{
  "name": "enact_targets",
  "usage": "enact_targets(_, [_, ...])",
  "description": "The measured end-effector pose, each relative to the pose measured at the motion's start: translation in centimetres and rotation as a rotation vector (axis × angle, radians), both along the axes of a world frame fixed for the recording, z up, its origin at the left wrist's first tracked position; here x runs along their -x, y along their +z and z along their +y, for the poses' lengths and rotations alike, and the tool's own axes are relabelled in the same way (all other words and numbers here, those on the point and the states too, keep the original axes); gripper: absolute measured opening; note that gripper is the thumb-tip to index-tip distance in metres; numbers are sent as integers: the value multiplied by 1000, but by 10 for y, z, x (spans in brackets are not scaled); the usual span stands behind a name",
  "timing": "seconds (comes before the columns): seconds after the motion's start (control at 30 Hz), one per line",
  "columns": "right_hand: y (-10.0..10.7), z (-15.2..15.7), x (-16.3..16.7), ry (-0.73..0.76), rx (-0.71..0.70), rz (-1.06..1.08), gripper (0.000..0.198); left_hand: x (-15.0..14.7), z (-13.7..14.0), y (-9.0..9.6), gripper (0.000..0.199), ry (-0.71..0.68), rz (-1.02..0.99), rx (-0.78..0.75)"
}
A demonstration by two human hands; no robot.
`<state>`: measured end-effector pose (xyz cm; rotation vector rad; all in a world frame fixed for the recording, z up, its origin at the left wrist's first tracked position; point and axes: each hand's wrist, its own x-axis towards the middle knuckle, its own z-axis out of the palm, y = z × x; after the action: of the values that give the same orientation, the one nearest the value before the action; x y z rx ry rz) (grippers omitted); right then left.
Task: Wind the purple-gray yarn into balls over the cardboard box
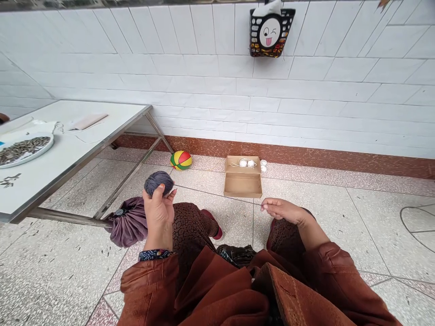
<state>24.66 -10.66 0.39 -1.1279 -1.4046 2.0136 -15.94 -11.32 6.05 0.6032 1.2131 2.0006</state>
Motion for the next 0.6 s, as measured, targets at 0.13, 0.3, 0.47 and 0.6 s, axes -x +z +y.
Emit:
enact_targets(0.13, [7,28,-29,-890,-122,215,29,-6,0,-2,45,15,-8,46])
enact_targets(0.3, [22,31,-2,-1370,-349,101,23,-62,-8,1,44,-291,-7,63])
enact_targets(0.47, [29,-5,91,-391,-690,3,59,-113,-22,8,46,-647,-58,103])
enact_targets(0.6, [20,-31,128,-34,-666,-127,42,-120,-27,6,46,-677,-38,170])
